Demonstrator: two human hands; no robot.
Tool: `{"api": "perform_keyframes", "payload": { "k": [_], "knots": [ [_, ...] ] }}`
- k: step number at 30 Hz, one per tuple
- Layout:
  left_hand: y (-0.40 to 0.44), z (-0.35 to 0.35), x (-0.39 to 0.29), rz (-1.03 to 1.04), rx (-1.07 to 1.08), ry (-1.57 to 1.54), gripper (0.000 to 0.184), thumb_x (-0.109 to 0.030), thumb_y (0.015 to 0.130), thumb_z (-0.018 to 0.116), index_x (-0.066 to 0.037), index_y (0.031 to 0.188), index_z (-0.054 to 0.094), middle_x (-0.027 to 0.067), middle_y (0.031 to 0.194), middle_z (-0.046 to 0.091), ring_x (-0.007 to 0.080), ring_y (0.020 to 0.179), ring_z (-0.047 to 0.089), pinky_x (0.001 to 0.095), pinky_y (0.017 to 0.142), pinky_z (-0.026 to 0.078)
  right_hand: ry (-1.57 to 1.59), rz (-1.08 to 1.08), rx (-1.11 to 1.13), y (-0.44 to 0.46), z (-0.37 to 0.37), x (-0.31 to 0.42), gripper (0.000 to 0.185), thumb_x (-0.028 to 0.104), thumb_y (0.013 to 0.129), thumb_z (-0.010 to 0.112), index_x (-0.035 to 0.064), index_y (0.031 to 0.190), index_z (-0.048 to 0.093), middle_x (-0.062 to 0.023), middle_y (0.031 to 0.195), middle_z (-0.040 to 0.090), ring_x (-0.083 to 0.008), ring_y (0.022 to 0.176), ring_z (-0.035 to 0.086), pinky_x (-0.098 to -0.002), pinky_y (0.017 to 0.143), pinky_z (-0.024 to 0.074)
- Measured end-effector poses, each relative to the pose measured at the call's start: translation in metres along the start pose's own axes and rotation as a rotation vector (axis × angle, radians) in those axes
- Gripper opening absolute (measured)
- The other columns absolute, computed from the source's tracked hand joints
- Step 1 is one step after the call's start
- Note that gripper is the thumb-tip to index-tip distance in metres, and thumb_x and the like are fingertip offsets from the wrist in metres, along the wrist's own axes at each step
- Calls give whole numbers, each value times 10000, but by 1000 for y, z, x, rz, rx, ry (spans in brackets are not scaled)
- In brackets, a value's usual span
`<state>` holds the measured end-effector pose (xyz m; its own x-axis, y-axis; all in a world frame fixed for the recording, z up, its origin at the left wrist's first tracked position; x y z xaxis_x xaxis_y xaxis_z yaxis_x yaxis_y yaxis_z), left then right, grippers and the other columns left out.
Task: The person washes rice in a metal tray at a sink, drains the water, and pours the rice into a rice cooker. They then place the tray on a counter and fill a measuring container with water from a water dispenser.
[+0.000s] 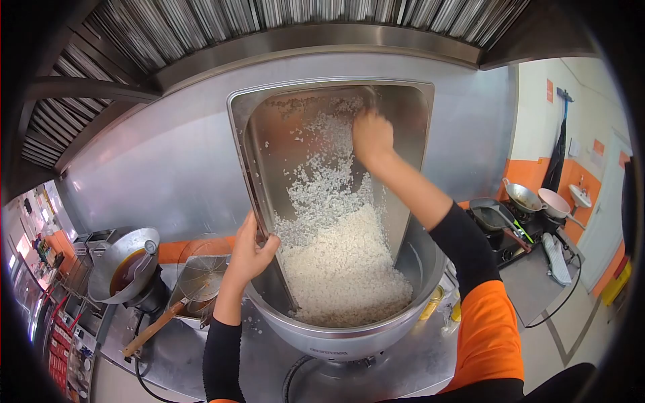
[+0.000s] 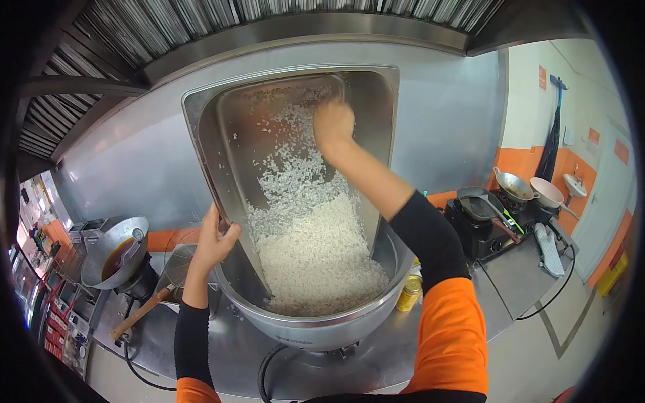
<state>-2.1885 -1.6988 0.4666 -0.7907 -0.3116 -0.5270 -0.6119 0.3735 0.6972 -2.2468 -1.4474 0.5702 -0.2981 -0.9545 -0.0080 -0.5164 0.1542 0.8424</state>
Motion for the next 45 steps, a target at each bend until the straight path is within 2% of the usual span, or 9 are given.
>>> {"api": "perform_keyframes", "payload": {
  "k": [7,12,15,21,24,30,35,40,45],
  "knots": [
    [1,-2,-2,13,-31,-29,464,-7,707,495,15,1159,395,71,881,517,105,751,487,229,641,429,-245,-162,-149,10,46,30,190,143,740,486,39,891,538,-99,823,555,-208,742,546,-303,588,445],
    [4,-1,6,5,-15,-31,490,4,697,489,16,1176,386,67,897,518,100,759,483,234,657,430,53,-621,952,-135,128,70,256,116,727,502,10,937,606,-176,1000,567,-285,943,557,-361,749,462],
    [6,-2,7,19,-26,-25,508,8,692,488,15,1188,379,72,919,523,100,776,486,236,672,429,89,-531,899,-108,89,74,295,120,709,510,14,967,607,-179,1025,565,-280,965,553,-370,738,469],
    [5,1,18,-14,-17,-79,529,8,692,487,24,1206,362,94,992,516,117,839,502,239,725,427,-194,65,-336,32,8,46,201,129,757,492,19,915,547,-107,818,587,-220,742,596,-303,515,472],
    [2,0,17,3,-2,-61,538,9,694,487,31,1215,353,104,1025,504,131,882,506,246,755,427,-352,-62,-279,22,30,65,207,136,758,492,17,918,548,-99,820,585,-230,762,583,-306,551,465],
    [1,1,18,-7,12,-47,556,8,701,485,34,1235,332,124,1064,496,149,923,514,249,782,424,50,-566,892,-129,110,114,178,94,707,543,35,850,632,-137,891,615,-245,874,594,-342,661,473],
    [2,1,20,-12,17,-26,560,11,705,483,33,1242,325,131,1083,488,156,934,512,257,787,425,371,-260,310,-35,-8,97,248,67,689,537,-17,918,581,-192,893,600,-270,784,613,-335,615,501],
    [1,2,16,-41,36,-39,563,11,709,480,27,1248,322,133,1094,480,156,934,509,265,787,430,-18,-167,-443,20,-27,113,319,106,759,475,-52,1035,497,-208,1047,519,-237,866,569,-308,587,499],
    [0,2,21,-18,6,-45,564,14,704,478,29,1247,324,127,1085,482,149,914,507,261,777,432,5,-394,30,-60,40,148,329,116,765,481,-50,1049,503,-203,1057,509,-237,943,543,-347,634,492]
  ]
}}
Point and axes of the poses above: each hand's wrist, its own y-axis towards the middle knuckle, its own z-axis out of the palm, x = y × z, the point moved 8 cm from there along y, towards the middle knuckle
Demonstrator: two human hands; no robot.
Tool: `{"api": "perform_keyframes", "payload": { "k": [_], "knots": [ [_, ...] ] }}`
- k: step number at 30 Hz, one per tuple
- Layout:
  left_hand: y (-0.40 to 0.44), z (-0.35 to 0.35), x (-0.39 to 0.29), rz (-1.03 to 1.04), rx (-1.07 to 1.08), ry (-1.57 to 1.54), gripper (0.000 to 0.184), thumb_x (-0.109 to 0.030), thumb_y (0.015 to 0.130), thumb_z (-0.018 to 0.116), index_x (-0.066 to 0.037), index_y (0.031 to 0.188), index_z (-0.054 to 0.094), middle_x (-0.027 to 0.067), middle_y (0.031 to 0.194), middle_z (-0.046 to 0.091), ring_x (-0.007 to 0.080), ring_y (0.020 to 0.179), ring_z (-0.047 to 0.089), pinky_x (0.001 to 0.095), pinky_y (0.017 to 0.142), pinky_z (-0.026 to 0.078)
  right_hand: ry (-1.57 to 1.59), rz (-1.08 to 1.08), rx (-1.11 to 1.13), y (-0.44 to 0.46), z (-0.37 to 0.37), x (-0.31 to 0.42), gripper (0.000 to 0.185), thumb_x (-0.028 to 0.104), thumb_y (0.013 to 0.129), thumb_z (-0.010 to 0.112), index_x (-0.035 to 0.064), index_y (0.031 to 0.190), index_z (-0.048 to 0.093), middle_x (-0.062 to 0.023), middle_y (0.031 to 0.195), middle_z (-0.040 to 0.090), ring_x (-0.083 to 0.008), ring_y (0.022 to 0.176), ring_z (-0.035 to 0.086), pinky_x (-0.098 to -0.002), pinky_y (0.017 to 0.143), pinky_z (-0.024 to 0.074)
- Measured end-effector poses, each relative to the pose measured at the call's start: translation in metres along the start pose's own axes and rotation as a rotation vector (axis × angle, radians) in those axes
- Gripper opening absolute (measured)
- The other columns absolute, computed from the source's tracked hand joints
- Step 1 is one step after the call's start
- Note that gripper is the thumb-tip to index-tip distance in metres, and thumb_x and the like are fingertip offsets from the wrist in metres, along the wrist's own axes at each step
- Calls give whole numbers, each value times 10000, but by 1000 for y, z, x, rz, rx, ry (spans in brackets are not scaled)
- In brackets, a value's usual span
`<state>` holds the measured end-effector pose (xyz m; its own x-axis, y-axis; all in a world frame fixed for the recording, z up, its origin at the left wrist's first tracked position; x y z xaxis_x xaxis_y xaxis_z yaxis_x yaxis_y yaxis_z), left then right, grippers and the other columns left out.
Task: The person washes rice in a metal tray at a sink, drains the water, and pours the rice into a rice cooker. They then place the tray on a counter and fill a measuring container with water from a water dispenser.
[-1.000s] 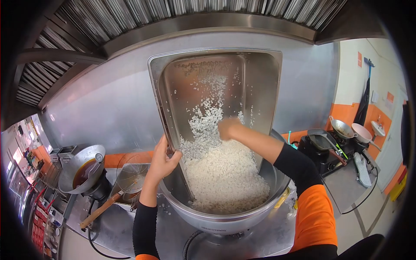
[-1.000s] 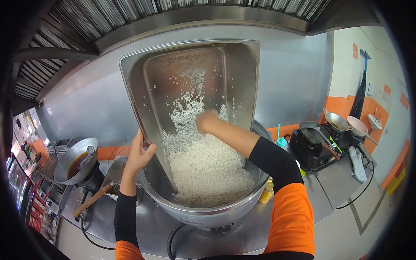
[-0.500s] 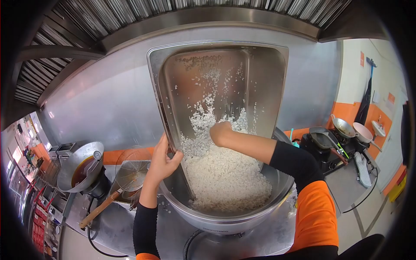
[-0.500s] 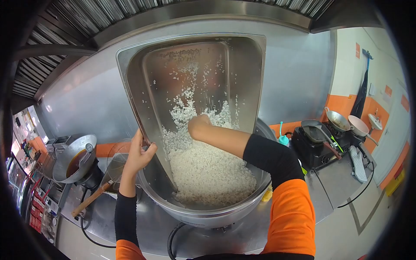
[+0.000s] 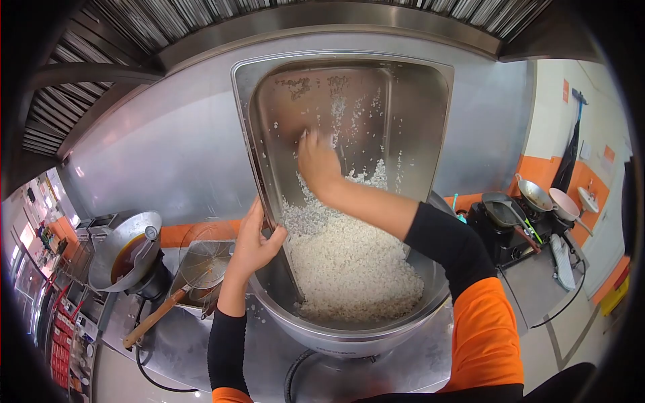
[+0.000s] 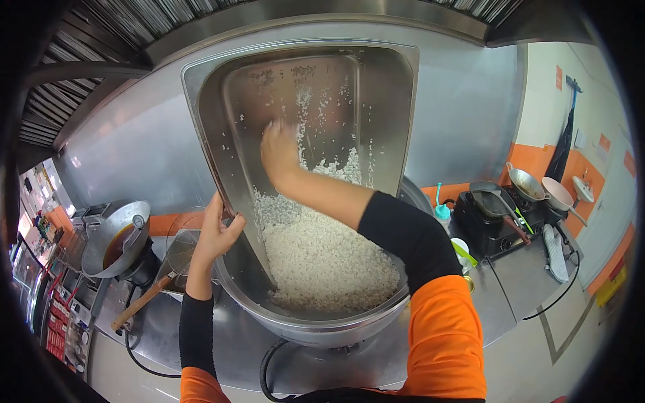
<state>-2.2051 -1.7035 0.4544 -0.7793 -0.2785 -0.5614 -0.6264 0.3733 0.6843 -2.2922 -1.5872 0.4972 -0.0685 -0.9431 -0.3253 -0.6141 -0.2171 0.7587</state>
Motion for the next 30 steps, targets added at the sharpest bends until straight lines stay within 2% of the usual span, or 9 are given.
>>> {"api": "perform_keyframes", "payload": {
  "k": [2,5,9,13,20,22,25,28,30],
  "knots": [
    [1,0,0,5,4,0,564,15,702,476,31,1245,325,125,1084,481,146,908,506,258,774,431,323,-189,431,-37,24,20,287,109,741,516,-32,990,535,-197,1012,529,-242,911,564,-361,624,492],
    [1,0,-1,10,4,-12,561,16,700,473,34,1241,327,123,1082,479,145,903,506,254,769,429,404,-1,362,-21,-15,-17,241,95,713,544,-17,925,554,-178,961,552,-242,863,586,-335,574,499],
    [0,0,-3,5,17,4,554,15,699,470,37,1234,331,124,1085,477,148,901,507,251,767,427,-16,416,-149,36,-52,-93,308,127,764,496,-3,1038,550,-166,1025,554,-238,956,538,-305,698,466],
    [-3,1,-5,-28,33,32,554,15,697,472,38,1233,333,134,1097,473,148,897,509,252,771,428,-330,247,-349,35,-46,-74,270,129,758,484,0,991,526,-134,885,566,-228,773,569,-289,644,460],
    [-4,0,-12,21,-19,32,565,19,689,473,31,1236,334,134,1092,476,132,822,510,251,751,434,395,-482,1213,-115,58,23,289,193,745,575,-60,882,599,-134,878,630,-217,735,625,-299,568,496],
    [-5,-1,-13,22,-32,35,566,20,688,472,29,1237,334,130,1083,481,129,797,506,251,737,437,1097,-266,1681,-152,37,27,360,267,734,605,-70,862,593,-138,790,635,-209,628,620,-279,525,487],
    [-4,0,-10,-15,-16,25,566,20,688,472,26,1238,335,124,1058,489,125,773,499,247,709,437,1228,-296,1930,-205,60,38,390,406,693,637,25,771,620,-122,680,610,-258,599,595,-380,569,492],
    [-5,-1,-12,48,-40,25,562,16,690,476,28,1235,339,119,1026,495,122,759,495,240,683,433,267,-789,852,-198,60,25,384,415,669,656,38,721,603,-107,662,603,-245,624,600,-373,576,485],
    [-5,-1,-10,44,-40,33,555,15,694,479,29,1231,343,115,1018,496,122,769,495,238,682,430,506,-708,864,-191,54,24,341,367,628,686,49,706,589,-108,702,612,-248,680,600,-363,603,476]
  ]
}}
Point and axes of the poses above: each hand's wrist, its own y-axis towards the middle knuckle, its own z-axis out of the palm, x = y × z, the point moved 8 cm from there along y, towards the middle knuckle
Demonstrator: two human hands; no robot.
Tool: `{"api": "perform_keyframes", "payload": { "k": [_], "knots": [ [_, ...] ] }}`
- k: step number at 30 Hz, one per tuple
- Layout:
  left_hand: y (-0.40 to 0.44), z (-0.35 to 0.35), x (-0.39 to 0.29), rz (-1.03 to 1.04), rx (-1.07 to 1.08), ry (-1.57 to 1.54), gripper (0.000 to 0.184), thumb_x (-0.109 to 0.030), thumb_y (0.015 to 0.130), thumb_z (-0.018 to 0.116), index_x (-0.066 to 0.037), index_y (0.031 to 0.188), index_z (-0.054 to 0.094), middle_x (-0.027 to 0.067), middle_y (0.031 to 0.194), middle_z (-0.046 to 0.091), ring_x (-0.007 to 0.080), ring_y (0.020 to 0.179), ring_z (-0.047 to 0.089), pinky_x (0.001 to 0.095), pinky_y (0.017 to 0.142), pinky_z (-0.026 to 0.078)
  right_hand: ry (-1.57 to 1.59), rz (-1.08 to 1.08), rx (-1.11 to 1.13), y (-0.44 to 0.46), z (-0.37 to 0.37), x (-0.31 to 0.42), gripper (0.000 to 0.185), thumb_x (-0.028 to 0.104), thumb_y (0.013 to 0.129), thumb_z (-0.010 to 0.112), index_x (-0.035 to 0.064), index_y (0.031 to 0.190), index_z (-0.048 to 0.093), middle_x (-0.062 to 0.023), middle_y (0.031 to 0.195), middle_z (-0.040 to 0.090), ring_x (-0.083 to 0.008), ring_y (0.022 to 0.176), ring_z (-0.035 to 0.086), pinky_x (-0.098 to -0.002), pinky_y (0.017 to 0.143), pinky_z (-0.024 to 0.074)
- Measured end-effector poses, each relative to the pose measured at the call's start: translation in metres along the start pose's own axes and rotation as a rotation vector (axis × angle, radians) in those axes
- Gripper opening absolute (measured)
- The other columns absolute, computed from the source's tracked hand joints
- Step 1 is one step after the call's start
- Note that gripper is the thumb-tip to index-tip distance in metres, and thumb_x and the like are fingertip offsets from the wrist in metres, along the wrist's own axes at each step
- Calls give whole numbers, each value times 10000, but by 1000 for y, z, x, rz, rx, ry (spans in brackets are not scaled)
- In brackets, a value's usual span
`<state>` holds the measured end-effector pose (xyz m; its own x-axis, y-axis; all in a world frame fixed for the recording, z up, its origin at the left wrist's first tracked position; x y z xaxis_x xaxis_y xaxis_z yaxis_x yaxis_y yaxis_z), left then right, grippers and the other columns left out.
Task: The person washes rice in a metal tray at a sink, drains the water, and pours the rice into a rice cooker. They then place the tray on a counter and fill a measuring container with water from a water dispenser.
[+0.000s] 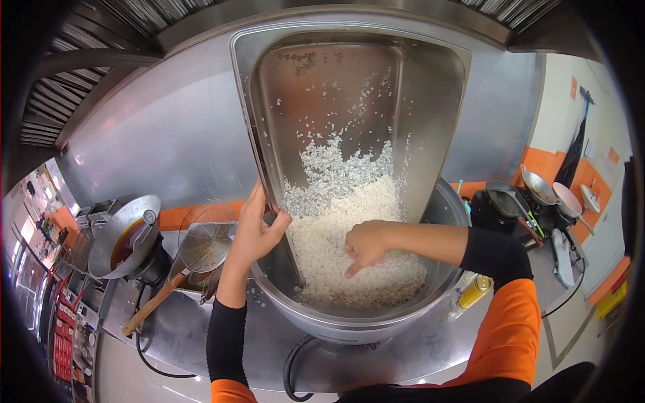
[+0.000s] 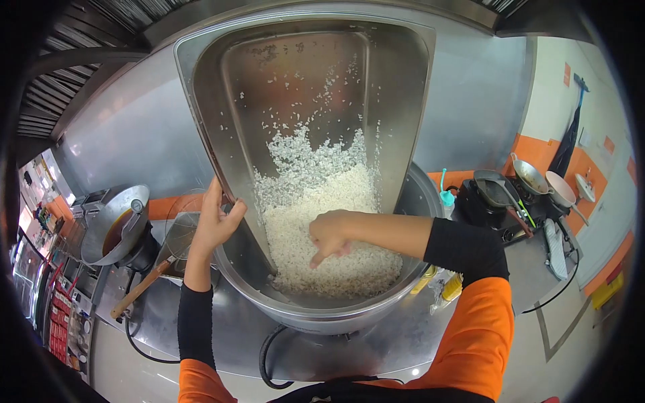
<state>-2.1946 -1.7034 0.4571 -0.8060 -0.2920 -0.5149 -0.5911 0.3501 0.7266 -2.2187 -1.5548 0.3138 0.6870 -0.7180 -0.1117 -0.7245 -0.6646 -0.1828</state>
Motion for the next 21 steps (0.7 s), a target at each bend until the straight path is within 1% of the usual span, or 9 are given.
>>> {"api": "perform_keyframes", "payload": {
  "k": [2,5,7,10,11,13,16,18,21],
  "knots": [
    [-1,1,3,-10,0,-6,547,14,698,482,29,1228,346,111,1017,496,122,787,496,237,689,429,223,-33,-75,-2,-9,1,311,319,588,715,60,692,576,-110,742,621,-251,735,600,-352,631,468],
    [1,2,5,-22,9,-11,535,10,708,486,26,1224,350,101,1027,494,121,827,497,239,712,430,204,-31,51,2,17,-2,335,336,598,701,78,799,624,-139,812,629,-278,702,604,-368,651,482],
    [1,3,4,-30,0,-4,525,9,713,488,22,1221,355,91,1037,490,121,855,497,242,729,431,48,-186,-353,-16,17,10,319,356,620,684,73,758,634,-149,736,622,-288,670,599,-387,673,475],
    [2,4,8,-62,27,-17,508,7,719,487,16,1213,366,80,1048,485,120,885,494,248,748,433,261,-11,11,-21,10,-6,521,356,677,644,98,1107,505,-251,1081,450,-329,933,538,-396,796,437],
    [3,4,6,-49,18,-25,504,9,719,486,15,1209,369,75,1040,483,116,878,492,246,739,433,431,123,357,-19,-4,-12,626,364,684,637,112,1209,407,-267,1201,330,-344,1020,489,-396,825,425],
    [3,4,3,-21,2,-43,495,13,718,486,11,1201,377,66,1024,481,108,864,486,242,722,432,513,211,545,-29,-3,-13,731,335,691,640,113,1303,309,-271,1300,248,-348,1049,470,-394,831,425],
    [1,4,5,-27,-7,-54,482,20,713,486,11,1185,388,56,985,479,95,824,477,229,694,425,268,72,63,-51,4,6,710,222,689,675,75,1280,310,-235,1240,361,-321,876,560,-389,759,460],
    [1,4,8,-20,-9,-45,473,24,709,485,12,1174,394,51,965,478,90,803,472,223,680,420,436,104,-219,-57,-14,-6,631,143,665,685,60,1214,384,-208,1133,469,-272,848,564,-372,750,454],
    [0,3,6,-24,-14,-38,468,25,705,484,11,1166,400,49,957,481,92,791,474,221,679,419,751,245,-268,-70,-63,-50,564,164,663,689,56,1160,447,-201,1094,494,-245,913,551,-344,805,432]
  ]
}}
Point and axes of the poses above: each hand's wrist, its own y-axis towards the middle knuckle, its own z-axis out of the palm, x = y × z, the point moved 8 cm from there along y, towards the middle knuckle
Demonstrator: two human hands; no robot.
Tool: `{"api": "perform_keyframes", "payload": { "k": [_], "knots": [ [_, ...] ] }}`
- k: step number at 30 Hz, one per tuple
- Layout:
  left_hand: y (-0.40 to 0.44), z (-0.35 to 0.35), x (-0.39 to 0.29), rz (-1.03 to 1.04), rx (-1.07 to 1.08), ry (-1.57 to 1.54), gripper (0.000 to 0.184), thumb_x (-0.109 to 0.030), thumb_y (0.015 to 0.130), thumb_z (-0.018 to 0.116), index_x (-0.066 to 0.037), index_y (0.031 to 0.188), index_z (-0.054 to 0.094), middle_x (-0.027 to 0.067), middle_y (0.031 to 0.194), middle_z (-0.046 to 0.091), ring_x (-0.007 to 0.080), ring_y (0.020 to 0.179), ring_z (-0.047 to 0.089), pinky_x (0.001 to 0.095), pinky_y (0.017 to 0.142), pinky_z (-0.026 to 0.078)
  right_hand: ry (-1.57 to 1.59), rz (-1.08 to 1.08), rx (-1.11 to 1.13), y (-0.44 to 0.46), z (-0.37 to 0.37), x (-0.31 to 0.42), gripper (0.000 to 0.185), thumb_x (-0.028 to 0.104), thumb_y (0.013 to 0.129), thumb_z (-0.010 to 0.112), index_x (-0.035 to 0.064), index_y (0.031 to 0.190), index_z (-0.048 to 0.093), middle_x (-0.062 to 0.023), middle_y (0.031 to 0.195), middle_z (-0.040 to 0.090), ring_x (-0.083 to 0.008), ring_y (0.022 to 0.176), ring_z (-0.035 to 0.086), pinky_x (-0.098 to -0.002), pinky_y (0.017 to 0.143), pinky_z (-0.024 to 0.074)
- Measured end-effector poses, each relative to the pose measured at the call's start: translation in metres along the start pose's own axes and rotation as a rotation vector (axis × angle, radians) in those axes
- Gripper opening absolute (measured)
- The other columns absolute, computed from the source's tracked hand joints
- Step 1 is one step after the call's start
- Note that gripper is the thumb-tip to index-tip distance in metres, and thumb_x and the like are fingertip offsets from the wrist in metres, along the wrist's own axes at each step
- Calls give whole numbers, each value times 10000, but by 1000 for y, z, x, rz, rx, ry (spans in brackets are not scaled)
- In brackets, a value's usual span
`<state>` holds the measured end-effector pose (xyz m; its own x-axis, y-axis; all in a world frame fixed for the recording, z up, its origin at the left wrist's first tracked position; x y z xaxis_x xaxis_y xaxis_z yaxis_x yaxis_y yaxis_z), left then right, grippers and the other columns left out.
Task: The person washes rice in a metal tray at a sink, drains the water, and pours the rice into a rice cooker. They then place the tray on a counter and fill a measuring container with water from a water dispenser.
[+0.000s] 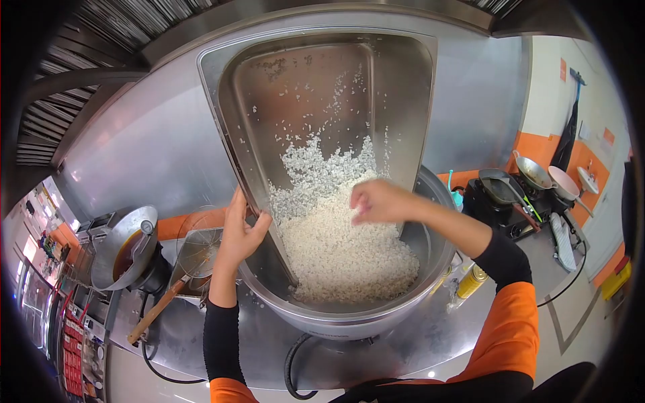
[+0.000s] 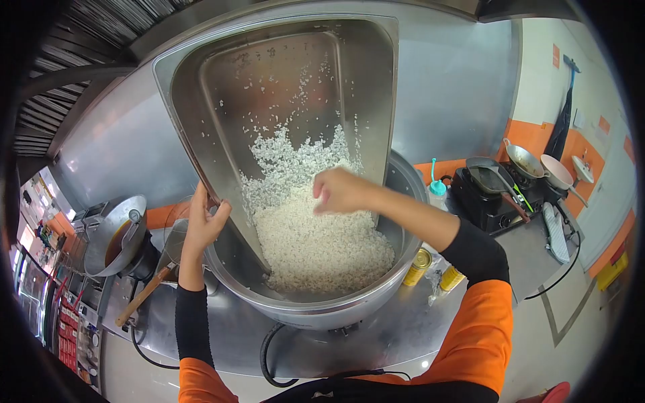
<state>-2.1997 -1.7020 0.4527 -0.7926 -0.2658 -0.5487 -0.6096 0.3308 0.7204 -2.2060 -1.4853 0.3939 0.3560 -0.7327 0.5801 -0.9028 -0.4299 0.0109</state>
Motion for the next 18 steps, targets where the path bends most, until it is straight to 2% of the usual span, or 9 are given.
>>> {"api": "perform_keyframes", "payload": {
  "k": [2,5,8,10,12,15,18],
  "knots": [
    [0,0,-2,-6,4,2,473,25,703,485,8,1168,400,49,963,483,96,795,478,224,685,421,101,139,-56,-2,-26,-26,489,177,657,695,46,1092,511,-177,1032,540,-221,927,550,-318,819,424],
    [0,0,-3,-14,11,0,487,24,701,486,2,1179,395,53,981,483,101,811,483,229,698,424,-51,-296,162,-20,6,-18,377,226,645,706,41,950,582,-129,928,599,-202,918,561,-311,793,439],
    [1,0,-1,-9,14,1,502,23,700,487,-3,1191,388,60,1000,484,108,827,487,235,709,425,-29,-74,-75,-44,-45,-24,476,403,650,690,26,914,570,-102,884,590,-209,838,571,-303,698,459],
    [-1,0,-1,-15,20,6,509,24,700,486,-4,1198,384,65,1009,484,111,836,490,237,714,425,71,292,-735,-86,-123,-39,516,429,651,690,-9,876,538,-93,813,556,-182,746,539,-287,658,445],
    [-1,-1,0,-27,16,13,513,25,699,486,-3,1201,382,68,1014,483,115,841,492,240,718,426,-285,81,-1582,-137,-165,-20,494,445,658,682,-3,771,509,-39,661,502,-138,610,479,-270,590,418],
    [-2,-1,2,-3,6,34,512,27,698,484,4,1199,380,73,1019,482,120,845,496,245,720,428,96,-86,-1455,-97,-175,-64,401,385,710,662,17,727,505,4,576,444,-101,560,427,-250,545,381],
    [-1,-1,-10,58,-49,77,505,35,691,483,16,1186,383,79,1014,480,126,839,496,232,706,426,309,-322,-1254,-52,-163,-78,300,301,763,633,28,721,519,38,568,391,-68,535,358,-241,488,318]
  ]
}}
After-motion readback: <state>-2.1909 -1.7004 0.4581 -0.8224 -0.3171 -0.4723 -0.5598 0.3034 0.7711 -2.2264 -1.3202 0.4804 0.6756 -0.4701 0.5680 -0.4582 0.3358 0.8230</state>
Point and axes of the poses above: each hand's wrist, its own y-axis towards the middle knuckle, its own z-axis out of the palm, x = y × z, the point moved 8 cm from there along y, towards the middle knuckle
